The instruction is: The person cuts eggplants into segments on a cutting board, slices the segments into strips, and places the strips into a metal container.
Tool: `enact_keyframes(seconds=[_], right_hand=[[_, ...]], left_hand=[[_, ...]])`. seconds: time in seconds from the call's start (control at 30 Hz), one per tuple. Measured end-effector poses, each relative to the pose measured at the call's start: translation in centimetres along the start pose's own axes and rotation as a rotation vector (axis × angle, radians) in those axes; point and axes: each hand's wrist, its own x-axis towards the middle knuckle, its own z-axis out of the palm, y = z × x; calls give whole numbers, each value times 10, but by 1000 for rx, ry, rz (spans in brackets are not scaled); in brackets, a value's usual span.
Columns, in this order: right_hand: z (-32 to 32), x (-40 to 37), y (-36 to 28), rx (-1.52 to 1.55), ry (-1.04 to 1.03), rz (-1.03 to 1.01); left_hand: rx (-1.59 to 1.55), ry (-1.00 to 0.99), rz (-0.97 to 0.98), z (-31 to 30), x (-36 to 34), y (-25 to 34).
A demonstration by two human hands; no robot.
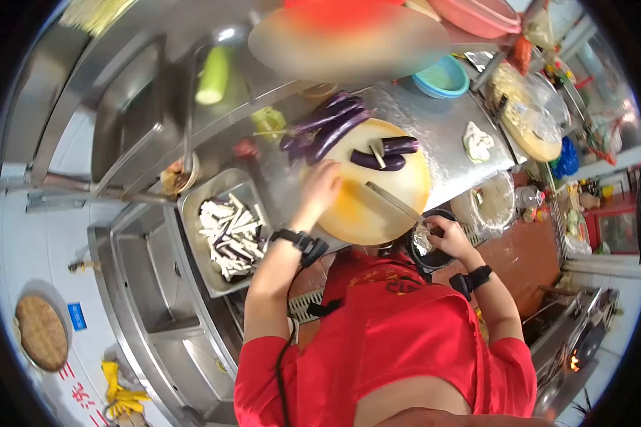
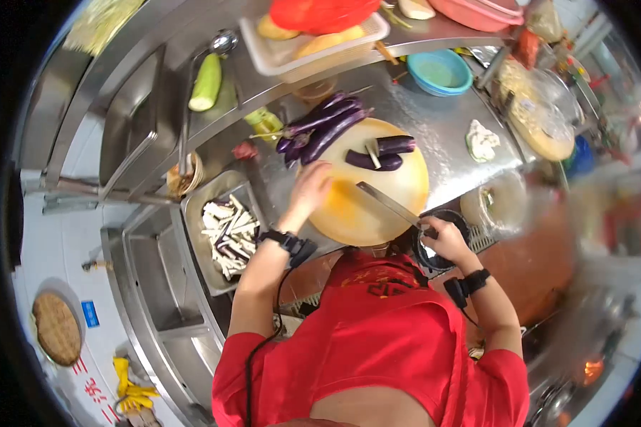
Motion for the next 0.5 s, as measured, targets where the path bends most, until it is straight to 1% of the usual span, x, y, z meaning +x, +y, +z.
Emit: enact_keyframes(seconds=[0.03,0.07,0.1,0.13,0.2,0.27,0.3,0.33,0.43,0.47,0.5], right_hand=[[-2,-10,-2,33,36,39],[1,-16,7,59,75,30],[5,-30,20,94,114,93],[9,-36,23,122,131,136],[7,-46,24,137,139,161],[6,-54,24,186,144,203],[8,-57,29,136,180,168],[9,-59,33,145,184,174],[8,-56,40,215,201,193],[7,-52,44,173,211,159],[7,-47,47,132,218,125]], left_hand=[[-11,-16,22,22,12,8],[42,-51,84,46,24,11],[86,-102,166,72,39,17],[78,-119,186,83,47,16],[262,-235,60,100,58,12],[288,-224,88,106,60,5],[295,-282,69,103,61,7],[305,-338,47,98,61,9],[237,-403,86,80,36,12],[217,-435,103,76,25,13],[150,-416,114,71,10,13]])
